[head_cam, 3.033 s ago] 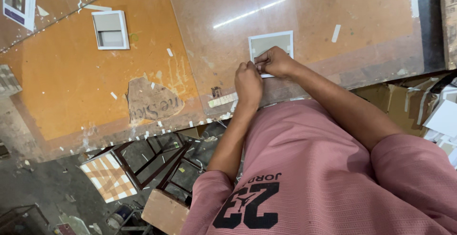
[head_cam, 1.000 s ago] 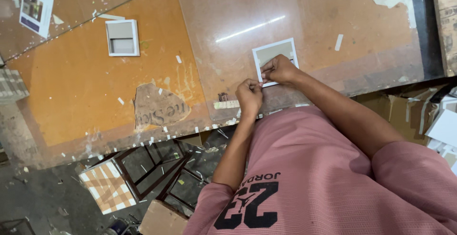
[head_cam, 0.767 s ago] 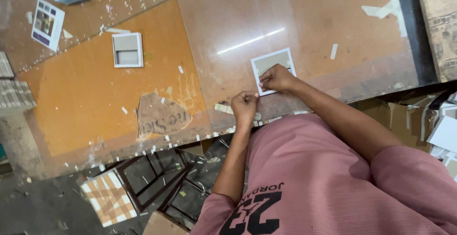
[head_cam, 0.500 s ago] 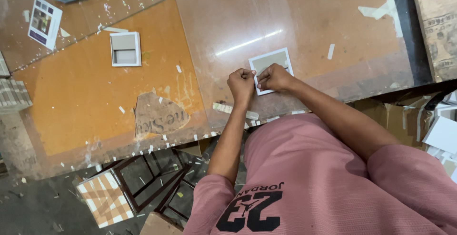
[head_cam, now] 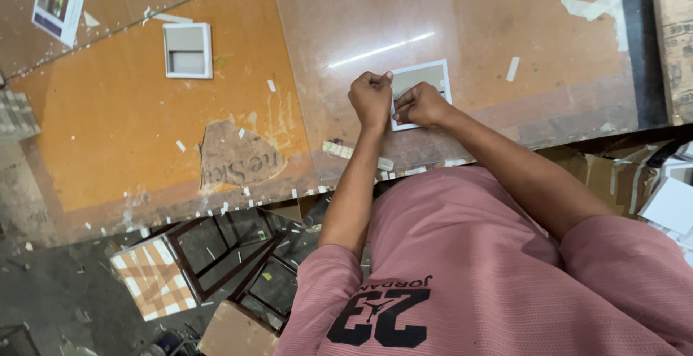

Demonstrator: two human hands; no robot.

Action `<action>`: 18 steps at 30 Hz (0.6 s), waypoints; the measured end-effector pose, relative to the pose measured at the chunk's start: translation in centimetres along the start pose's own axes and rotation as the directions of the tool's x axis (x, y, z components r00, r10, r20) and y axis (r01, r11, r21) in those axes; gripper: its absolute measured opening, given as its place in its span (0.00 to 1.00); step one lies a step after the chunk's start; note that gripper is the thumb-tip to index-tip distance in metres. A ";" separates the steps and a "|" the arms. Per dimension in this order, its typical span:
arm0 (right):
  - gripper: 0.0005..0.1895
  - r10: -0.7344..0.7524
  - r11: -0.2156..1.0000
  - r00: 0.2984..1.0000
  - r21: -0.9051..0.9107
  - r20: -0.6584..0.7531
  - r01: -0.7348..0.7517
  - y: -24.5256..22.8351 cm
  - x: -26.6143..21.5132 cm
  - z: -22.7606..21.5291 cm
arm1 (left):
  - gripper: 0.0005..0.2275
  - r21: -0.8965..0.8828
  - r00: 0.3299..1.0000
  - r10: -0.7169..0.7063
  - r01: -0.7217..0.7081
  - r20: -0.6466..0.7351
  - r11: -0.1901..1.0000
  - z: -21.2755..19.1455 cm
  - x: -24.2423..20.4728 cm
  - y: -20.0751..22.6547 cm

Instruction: The person assembles small white picture frames by hand on a wooden workbench. They place backing boards into frames, press the edges to secure them, and stack completed units. The person handles frames one at a time and occasionally repositions pieces on the table.

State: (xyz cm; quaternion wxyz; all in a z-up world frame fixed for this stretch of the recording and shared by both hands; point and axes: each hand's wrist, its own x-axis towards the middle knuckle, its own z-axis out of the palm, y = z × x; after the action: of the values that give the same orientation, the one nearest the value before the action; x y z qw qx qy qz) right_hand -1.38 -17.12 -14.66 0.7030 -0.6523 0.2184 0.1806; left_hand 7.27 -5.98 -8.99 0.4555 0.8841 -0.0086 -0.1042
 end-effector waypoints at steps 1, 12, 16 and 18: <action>0.09 0.010 0.999 1.000 0.035 0.004 -0.010 0.4 0.2 0.3 | 0.10 -0.003 1.000 0.002 -0.002 0.015 1.000 -0.3 -0.4 -0.4; 0.12 0.018 0.983 0.999 0.180 0.044 -0.025 1.2 0.7 0.1 | 0.05 0.128 0.971 0.130 -0.158 0.203 0.979 -6.1 -10.6 -2.3; 0.12 0.025 0.990 0.999 0.138 0.031 -0.030 -1.6 -1.3 -2.0 | 0.04 0.127 0.906 0.366 -0.397 0.212 0.909 -10.3 -12.1 -0.7; 0.13 0.047 0.979 0.998 0.197 0.041 -0.054 -2.1 -3.2 -2.8 | 0.13 0.141 0.762 0.510 -0.600 0.398 0.787 -13.4 -11.0 -1.5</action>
State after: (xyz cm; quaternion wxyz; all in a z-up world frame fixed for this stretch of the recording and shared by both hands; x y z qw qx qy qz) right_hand -3.13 -19.96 -11.31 0.7635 -0.5698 0.2391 0.1876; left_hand -1.08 6.89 -0.67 0.3374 0.8609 -0.3640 -0.1117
